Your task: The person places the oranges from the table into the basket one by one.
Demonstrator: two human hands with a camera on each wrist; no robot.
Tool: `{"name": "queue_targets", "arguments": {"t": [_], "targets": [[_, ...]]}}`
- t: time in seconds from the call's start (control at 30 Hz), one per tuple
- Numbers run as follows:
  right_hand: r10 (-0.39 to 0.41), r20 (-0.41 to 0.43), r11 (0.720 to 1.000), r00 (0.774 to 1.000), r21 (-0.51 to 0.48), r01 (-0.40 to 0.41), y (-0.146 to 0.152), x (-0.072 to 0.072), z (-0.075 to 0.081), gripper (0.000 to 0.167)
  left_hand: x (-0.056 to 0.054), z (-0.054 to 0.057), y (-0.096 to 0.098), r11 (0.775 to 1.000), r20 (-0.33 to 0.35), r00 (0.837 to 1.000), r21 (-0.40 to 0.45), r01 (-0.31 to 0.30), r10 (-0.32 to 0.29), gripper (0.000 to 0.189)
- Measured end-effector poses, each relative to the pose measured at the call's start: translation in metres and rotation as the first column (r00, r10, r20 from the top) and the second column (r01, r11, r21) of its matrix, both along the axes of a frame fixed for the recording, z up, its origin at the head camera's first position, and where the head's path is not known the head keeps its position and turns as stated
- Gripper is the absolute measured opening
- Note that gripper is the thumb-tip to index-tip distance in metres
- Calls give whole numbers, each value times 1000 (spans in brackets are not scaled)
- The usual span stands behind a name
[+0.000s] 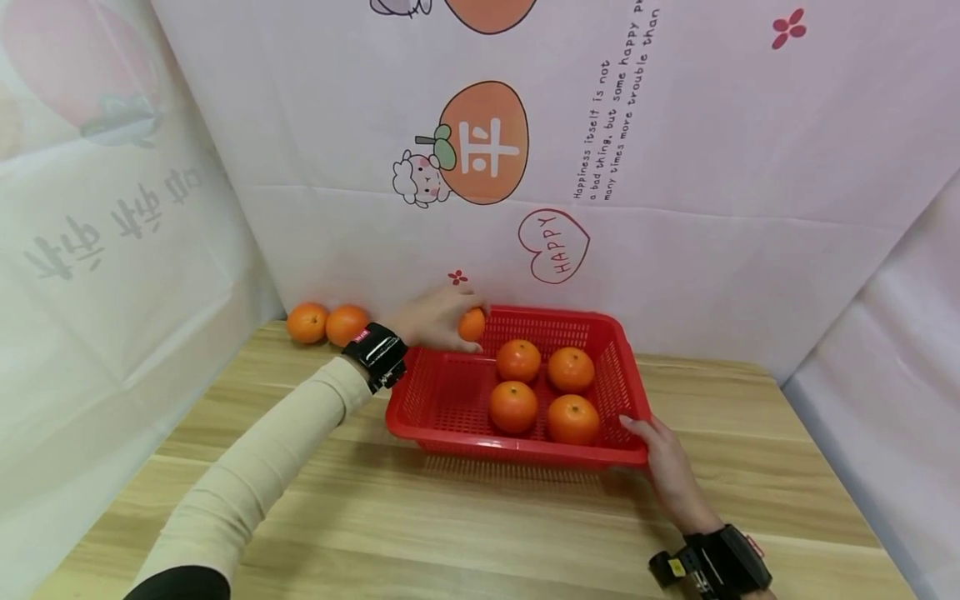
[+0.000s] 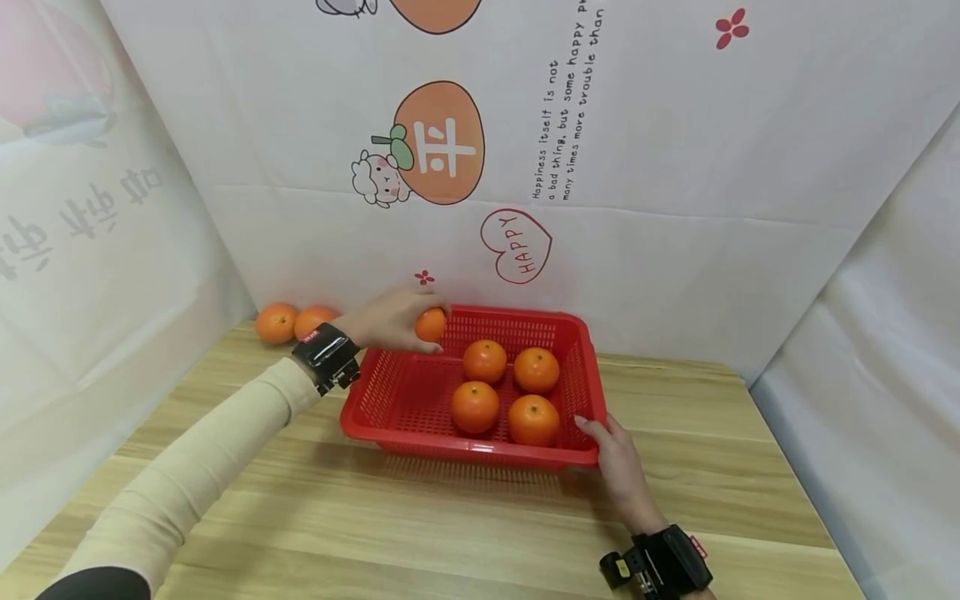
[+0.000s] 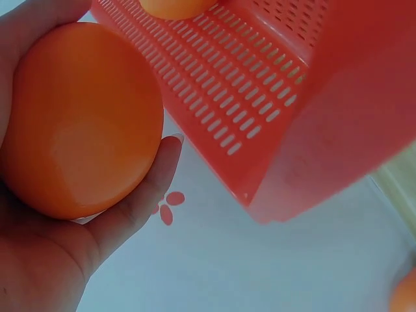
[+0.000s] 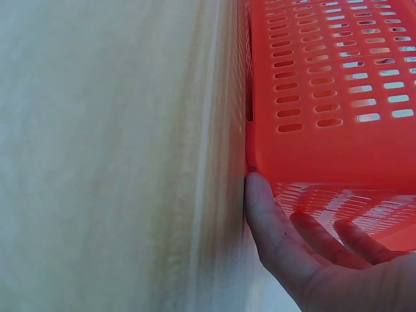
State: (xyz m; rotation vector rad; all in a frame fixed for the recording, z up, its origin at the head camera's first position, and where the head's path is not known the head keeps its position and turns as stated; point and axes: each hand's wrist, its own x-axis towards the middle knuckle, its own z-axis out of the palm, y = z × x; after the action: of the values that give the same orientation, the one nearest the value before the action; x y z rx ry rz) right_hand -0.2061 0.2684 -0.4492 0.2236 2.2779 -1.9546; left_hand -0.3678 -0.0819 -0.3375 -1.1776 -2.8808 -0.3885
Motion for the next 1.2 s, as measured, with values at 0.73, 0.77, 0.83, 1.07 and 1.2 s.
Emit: {"name": "queue_targets", "arguments": {"t": [0.73,0.77,0.83,1.07,1.2], "targets": [[7,-1,1000,1000,2,-7,-1,1,0,60,-4,-18,23,998,104,995,-55,13,-7,51],[8,-2,1000,1000,-2,-8,-1,1,0,60,-5,-19,24,998,113,994,-58,6,0,51],[10,-3,1000,1000,-7,-10,-1,1,0,60,-6,-22,25,998,112,994,-69,-4,12,52],[14,0,1000,1000,5,-14,0,0,-1,59,-19,-41,32,998,115,993,-59,-19,25,52],[11,-4,1000,1000,6,-11,1,1,-1,59,-25,-54,37,997,154,986,-63,-50,59,52]]}}
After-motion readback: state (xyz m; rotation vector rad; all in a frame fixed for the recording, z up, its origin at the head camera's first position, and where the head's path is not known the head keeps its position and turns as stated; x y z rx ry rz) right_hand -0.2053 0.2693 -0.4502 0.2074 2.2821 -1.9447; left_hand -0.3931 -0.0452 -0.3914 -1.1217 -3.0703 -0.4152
